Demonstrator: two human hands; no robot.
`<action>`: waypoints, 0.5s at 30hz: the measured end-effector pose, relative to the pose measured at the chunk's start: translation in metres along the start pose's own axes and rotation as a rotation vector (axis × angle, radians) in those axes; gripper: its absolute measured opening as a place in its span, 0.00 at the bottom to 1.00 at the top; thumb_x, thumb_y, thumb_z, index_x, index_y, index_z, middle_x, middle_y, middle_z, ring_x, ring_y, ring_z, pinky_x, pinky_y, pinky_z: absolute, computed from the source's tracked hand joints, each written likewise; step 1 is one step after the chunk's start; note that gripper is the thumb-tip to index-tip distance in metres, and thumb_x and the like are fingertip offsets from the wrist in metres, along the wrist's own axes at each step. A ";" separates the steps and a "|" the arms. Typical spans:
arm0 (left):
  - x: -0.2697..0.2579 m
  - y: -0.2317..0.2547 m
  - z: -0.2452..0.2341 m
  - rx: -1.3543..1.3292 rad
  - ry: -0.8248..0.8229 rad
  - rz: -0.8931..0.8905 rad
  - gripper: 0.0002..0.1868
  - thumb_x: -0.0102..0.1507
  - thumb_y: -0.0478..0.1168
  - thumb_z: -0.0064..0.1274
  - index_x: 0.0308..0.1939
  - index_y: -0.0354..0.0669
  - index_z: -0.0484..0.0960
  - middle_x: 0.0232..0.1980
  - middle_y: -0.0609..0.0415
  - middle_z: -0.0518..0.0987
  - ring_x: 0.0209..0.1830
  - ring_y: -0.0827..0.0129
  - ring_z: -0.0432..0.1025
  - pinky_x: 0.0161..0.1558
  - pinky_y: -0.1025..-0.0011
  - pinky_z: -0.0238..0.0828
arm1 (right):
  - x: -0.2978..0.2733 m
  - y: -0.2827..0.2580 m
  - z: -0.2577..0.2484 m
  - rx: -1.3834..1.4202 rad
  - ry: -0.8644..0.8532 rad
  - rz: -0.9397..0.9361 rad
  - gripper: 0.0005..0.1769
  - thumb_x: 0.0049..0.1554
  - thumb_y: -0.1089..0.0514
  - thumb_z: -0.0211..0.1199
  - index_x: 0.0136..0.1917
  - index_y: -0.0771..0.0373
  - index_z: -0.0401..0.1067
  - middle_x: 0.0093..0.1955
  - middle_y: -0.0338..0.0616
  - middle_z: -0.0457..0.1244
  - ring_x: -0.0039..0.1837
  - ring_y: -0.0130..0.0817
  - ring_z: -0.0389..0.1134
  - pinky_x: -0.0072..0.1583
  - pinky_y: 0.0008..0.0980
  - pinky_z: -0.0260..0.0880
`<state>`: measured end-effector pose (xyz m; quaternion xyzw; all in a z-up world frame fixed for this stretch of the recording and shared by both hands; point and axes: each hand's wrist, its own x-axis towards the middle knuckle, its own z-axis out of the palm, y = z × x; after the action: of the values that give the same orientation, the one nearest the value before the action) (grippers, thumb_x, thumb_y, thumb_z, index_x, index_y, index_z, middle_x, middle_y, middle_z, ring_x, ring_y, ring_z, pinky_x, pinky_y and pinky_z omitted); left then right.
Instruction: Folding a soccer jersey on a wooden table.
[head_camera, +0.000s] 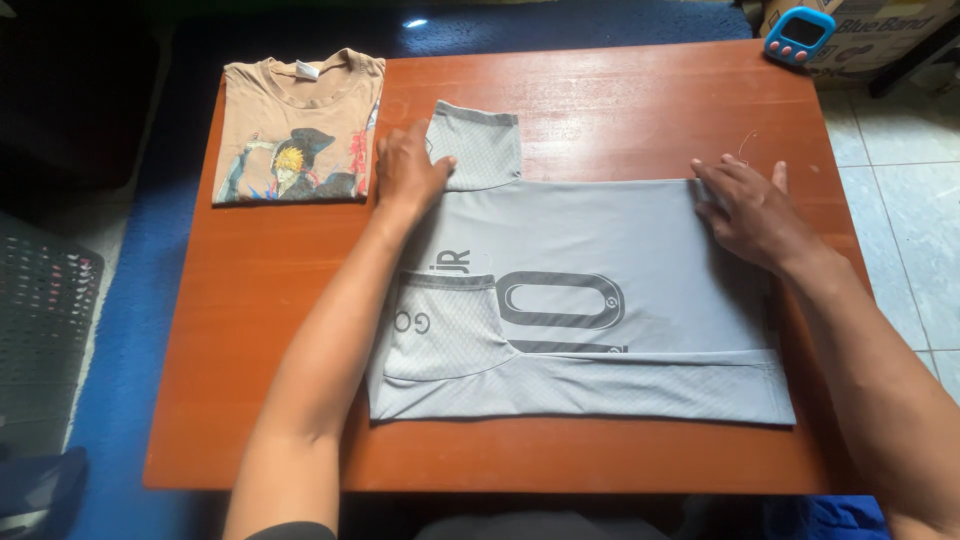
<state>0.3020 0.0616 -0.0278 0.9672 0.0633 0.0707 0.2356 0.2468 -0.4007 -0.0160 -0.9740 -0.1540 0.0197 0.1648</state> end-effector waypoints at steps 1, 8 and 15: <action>0.007 -0.007 0.003 -0.038 0.030 0.032 0.41 0.56 0.50 0.69 0.70 0.41 0.71 0.65 0.36 0.73 0.67 0.45 0.65 0.66 0.49 0.61 | 0.002 0.001 -0.001 -0.019 0.015 -0.004 0.30 0.63 0.51 0.55 0.78 0.51 0.61 0.80 0.47 0.54 0.82 0.48 0.48 0.76 0.75 0.30; 0.019 -0.010 -0.001 -0.191 -0.099 -0.141 0.23 0.50 0.43 0.73 0.46 0.36 0.87 0.48 0.42 0.87 0.50 0.56 0.82 0.55 0.63 0.77 | 0.011 0.025 0.006 -0.116 -0.027 -0.004 0.16 0.61 0.50 0.66 0.62 0.50 0.78 0.55 0.42 0.68 0.69 0.41 0.65 0.78 0.59 0.53; 0.014 -0.019 -0.021 -0.448 -0.119 -0.037 0.13 0.56 0.40 0.68 0.36 0.32 0.85 0.36 0.49 0.84 0.34 0.70 0.77 0.37 0.69 0.73 | -0.014 0.015 -0.010 -0.132 0.113 -0.171 0.11 0.53 0.54 0.72 0.47 0.57 0.76 0.60 0.45 0.64 0.68 0.44 0.63 0.74 0.71 0.42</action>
<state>0.3104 0.0896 -0.0167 0.8920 0.0497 0.0213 0.4488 0.2389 -0.4212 -0.0111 -0.9656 -0.2279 -0.0598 0.1100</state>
